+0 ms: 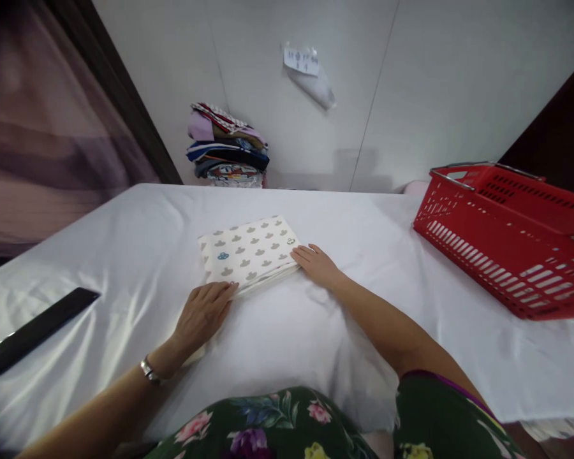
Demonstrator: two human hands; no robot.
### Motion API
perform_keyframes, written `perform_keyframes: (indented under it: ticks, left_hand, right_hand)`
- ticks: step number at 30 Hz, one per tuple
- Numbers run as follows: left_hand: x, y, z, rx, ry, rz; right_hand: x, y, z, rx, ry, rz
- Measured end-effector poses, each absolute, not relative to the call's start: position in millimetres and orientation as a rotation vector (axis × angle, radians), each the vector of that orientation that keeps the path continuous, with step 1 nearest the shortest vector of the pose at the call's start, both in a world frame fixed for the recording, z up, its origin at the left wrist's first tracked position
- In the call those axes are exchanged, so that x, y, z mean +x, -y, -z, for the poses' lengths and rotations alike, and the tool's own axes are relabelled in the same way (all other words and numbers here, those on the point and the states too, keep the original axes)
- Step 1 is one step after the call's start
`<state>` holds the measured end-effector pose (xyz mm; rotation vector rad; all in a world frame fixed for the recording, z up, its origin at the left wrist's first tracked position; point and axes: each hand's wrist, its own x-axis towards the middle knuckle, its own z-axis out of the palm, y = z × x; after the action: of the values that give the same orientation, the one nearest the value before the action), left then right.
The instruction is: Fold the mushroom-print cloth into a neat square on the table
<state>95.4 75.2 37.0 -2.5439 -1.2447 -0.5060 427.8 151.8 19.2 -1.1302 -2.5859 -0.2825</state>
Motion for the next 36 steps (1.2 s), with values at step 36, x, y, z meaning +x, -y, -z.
perform_keyframes:
  ticks: [36]
  left_hand:
    - [78,-189,-43,-2.414,2.026,0.663]
  right_hand:
    - [356,-171,-38,-1.695,2.545,-0.233]
